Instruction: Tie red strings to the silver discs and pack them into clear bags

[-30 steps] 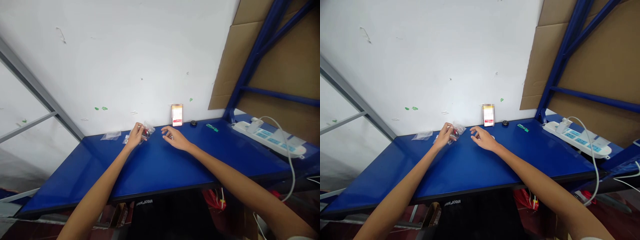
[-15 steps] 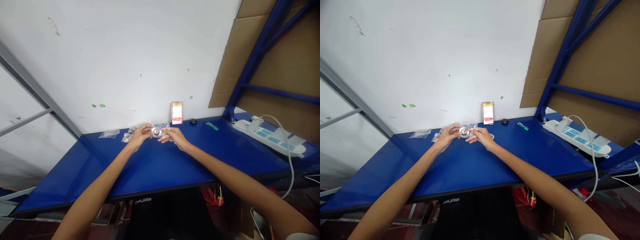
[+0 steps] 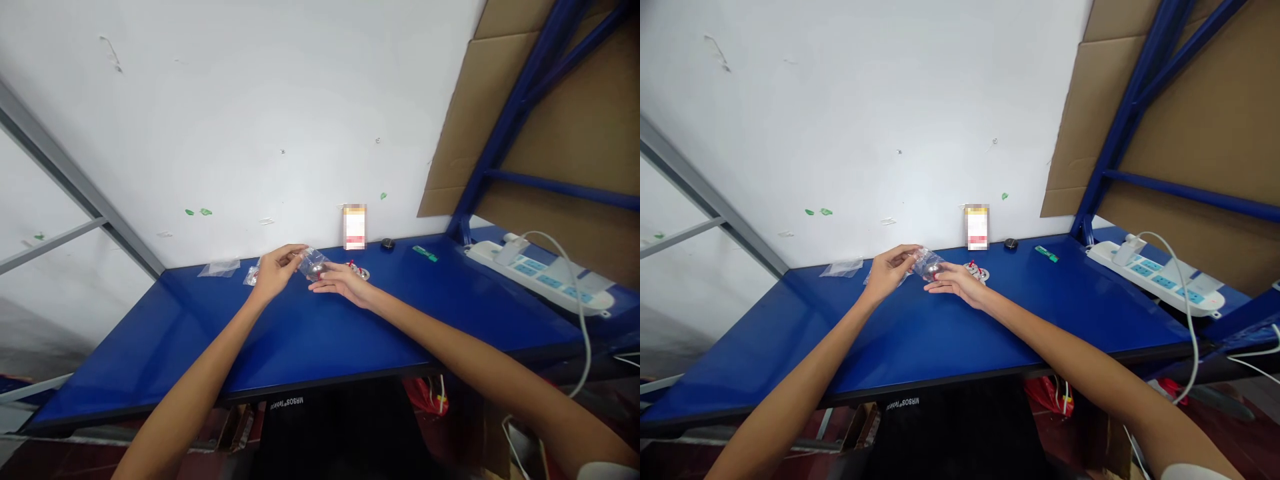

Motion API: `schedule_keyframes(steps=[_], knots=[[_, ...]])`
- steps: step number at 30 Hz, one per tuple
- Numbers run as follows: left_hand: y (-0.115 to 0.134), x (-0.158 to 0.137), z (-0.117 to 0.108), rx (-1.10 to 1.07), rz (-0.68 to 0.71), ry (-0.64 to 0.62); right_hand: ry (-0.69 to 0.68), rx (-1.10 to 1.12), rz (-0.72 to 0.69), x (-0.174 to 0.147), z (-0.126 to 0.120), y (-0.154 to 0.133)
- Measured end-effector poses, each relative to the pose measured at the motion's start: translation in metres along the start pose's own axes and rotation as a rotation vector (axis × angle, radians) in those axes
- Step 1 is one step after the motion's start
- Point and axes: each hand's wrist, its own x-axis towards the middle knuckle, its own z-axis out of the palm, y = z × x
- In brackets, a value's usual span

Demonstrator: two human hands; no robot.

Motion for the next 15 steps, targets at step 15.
schedule_keyframes(steps=[15], knots=[[-0.104, 0.026, -0.172, 0.499, -0.417, 0.669, 0.033, -0.085, 0.008, 0.000, -0.011, -0.016]])
